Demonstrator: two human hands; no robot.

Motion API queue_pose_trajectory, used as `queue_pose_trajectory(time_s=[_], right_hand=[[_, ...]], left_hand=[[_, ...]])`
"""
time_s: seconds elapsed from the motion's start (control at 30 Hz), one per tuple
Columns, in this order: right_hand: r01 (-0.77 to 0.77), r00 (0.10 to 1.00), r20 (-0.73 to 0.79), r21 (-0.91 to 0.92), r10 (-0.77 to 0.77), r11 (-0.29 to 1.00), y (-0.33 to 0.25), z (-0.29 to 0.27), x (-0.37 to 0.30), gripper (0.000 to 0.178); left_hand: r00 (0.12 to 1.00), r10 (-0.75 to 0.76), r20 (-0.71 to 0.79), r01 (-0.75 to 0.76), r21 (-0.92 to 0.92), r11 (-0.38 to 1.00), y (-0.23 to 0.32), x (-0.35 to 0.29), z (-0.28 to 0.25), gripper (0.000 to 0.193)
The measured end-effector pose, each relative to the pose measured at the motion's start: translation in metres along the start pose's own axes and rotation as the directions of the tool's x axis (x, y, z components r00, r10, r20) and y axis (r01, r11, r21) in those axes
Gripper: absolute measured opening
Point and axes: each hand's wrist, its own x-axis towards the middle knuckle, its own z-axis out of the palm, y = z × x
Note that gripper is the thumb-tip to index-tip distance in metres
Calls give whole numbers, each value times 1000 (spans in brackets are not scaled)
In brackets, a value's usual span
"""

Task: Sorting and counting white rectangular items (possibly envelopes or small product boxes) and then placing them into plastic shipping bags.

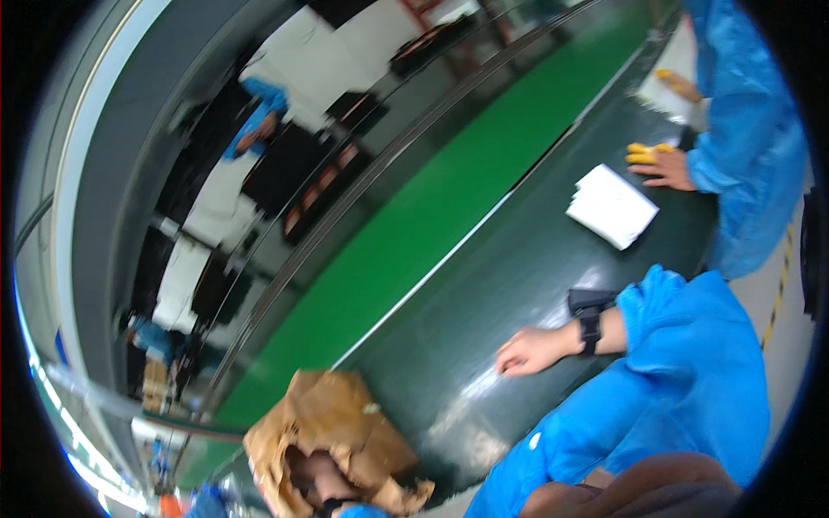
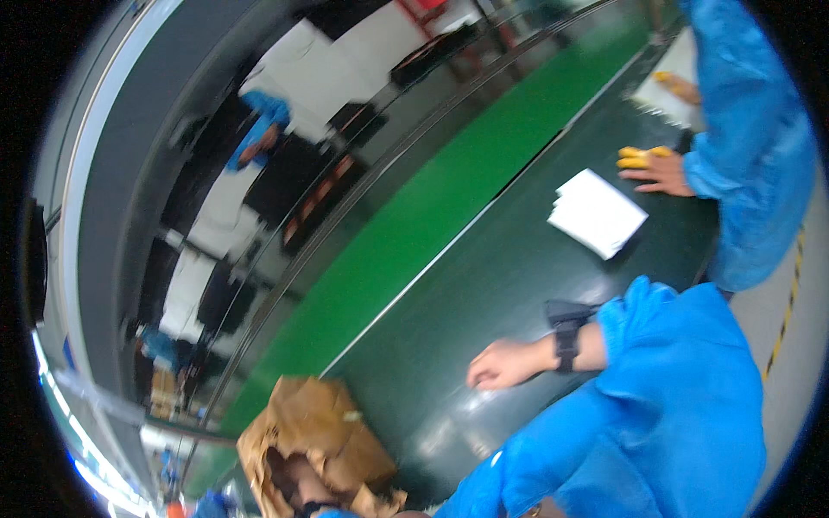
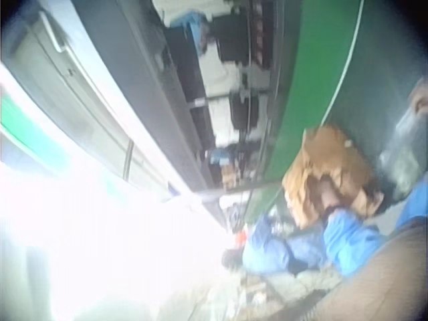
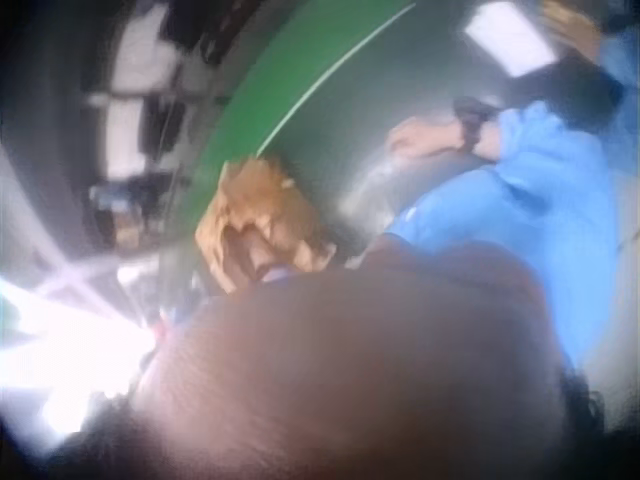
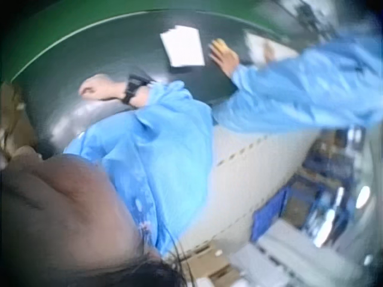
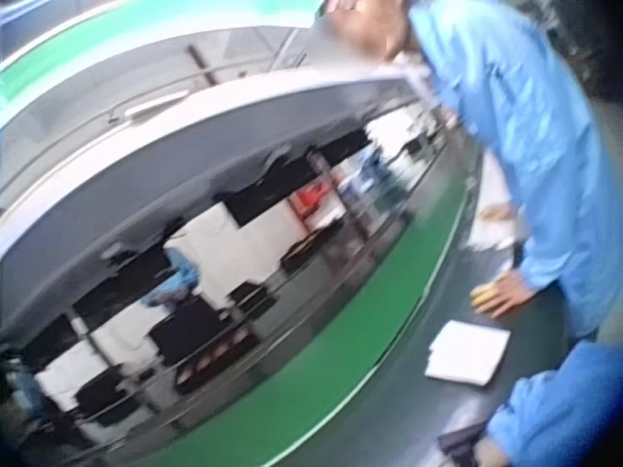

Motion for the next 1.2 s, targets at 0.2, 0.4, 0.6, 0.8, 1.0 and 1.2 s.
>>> queue_pose_trajectory(time_s=[0.2,0.4,0.6,0.8,1.0,1.2], right_hand=[[-26,1000,-10,0,26,1000,-8,0,-5,16],[3,999,-34,45,-1,999,-3,-1,-1,15],[0,1000,4,34,-1,999,5,0,0,15],[18,1000,1,44,-18,999,0,-1,0,15],[17,1000,21,37,-18,999,0,-1,0,15],[2,1000,23,64,-3,998,3,0,0,15]], left_hand=[[976,199,93,-179,-191,965,61,-25,45,66],[946,282,161,-234,-263,936,91,-27,76,66],[933,300,197,-237,-290,927,99,-29,86,66],[929,304,211,-233,-305,923,102,-32,88,65],[923,310,228,-232,-314,921,103,-32,87,65],[922,313,229,-234,-317,919,102,-32,86,64]])
